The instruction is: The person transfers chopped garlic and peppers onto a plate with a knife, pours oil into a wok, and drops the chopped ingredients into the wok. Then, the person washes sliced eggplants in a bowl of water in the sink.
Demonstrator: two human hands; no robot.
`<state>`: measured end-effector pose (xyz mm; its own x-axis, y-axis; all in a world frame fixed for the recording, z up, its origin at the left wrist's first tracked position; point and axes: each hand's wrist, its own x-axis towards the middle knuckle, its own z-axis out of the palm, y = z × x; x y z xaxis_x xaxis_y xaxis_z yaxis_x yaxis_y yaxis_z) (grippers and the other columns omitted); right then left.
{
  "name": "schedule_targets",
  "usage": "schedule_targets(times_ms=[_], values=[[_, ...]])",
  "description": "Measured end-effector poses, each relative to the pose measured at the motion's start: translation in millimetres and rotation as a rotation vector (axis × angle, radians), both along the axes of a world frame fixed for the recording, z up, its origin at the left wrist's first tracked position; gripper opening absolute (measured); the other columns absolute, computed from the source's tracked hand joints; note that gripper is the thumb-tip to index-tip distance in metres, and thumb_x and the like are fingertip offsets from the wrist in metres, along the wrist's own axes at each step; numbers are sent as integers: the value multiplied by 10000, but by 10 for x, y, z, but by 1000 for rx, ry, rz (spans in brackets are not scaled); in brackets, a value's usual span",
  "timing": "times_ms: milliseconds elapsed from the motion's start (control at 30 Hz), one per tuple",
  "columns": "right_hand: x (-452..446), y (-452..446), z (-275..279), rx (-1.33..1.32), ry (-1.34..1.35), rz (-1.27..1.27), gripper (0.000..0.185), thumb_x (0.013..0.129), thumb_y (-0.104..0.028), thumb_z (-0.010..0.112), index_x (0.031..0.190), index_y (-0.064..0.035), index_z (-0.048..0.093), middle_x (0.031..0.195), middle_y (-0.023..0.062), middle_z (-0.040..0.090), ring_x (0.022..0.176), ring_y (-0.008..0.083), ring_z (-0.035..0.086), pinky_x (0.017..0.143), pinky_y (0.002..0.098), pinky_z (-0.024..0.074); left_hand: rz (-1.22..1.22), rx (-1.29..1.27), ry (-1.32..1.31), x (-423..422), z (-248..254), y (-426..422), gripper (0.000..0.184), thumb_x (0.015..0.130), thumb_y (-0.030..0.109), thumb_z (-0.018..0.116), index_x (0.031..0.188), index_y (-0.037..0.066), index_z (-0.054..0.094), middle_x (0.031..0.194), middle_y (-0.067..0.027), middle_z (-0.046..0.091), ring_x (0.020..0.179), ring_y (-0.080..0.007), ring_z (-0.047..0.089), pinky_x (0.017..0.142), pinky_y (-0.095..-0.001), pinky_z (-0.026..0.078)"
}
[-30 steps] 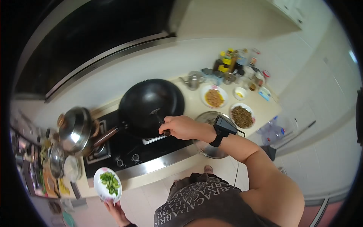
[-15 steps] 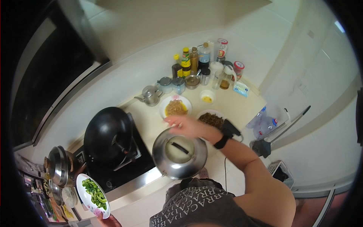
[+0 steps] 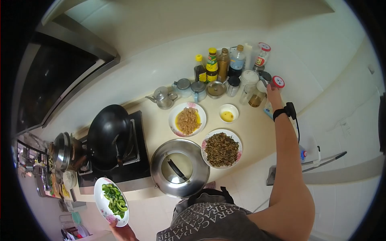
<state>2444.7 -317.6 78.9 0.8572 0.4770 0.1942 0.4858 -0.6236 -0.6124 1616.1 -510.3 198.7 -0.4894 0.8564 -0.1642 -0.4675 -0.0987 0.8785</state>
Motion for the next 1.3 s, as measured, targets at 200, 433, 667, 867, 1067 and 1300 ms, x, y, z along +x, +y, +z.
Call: schedule_targets(times_ms=[200,433,667,867,1067,1300], values=[[-118,54,67,251,521,124,485,876,-436,509,986,25,613,713,113,616,585,174,599,539,311,456,4,-73,-23,26,-89,-88,575,758,97,557,1299,-7,391,1263,-116,517,1125,-208,541,930,-312,480],[-163,-98,37,468,549,61,358,814,-299,632,995,9,605,646,20,561,526,98,495,479,273,389,-11,-113,-6,205,-75,-23,565,765,140,571,1280,-21,404,1233,-117,539,1094,-193,560,907,-282,477],[-459,-388,546,246,350,159,310,751,-272,679,906,-6,644,789,63,648,671,149,595,626,290,471,-95,-109,-75,173,-47,118,585,764,98,568,1306,-16,379,1259,-135,520,1118,-213,546,957,-301,457],[-1539,-228,1649,-92,130,562,254,698,-250,689,828,-35,648,748,87,654,691,157,616,649,283,479,-147,-65,-86,-74,-101,329,684,729,114,607,1352,30,338,1317,-151,455,1205,-286,461,1018,-417,388],[-3088,246,2278,-117,91,946,279,659,-276,669,795,-35,634,760,89,655,700,193,618,657,299,478,-75,-43,-97,-472,-143,269,648,719,129,606,1321,56,379,1273,-116,481,1152,-251,508,946,-385,458],[-4939,791,2577,-369,-224,1127,328,642,-354,660,776,-56,635,761,123,652,724,256,626,661,346,486,70,-36,-79,-1126,-481,-228,622,719,112,544,1314,53,374,1259,-117,483,1133,-243,522,908,-371,492]])
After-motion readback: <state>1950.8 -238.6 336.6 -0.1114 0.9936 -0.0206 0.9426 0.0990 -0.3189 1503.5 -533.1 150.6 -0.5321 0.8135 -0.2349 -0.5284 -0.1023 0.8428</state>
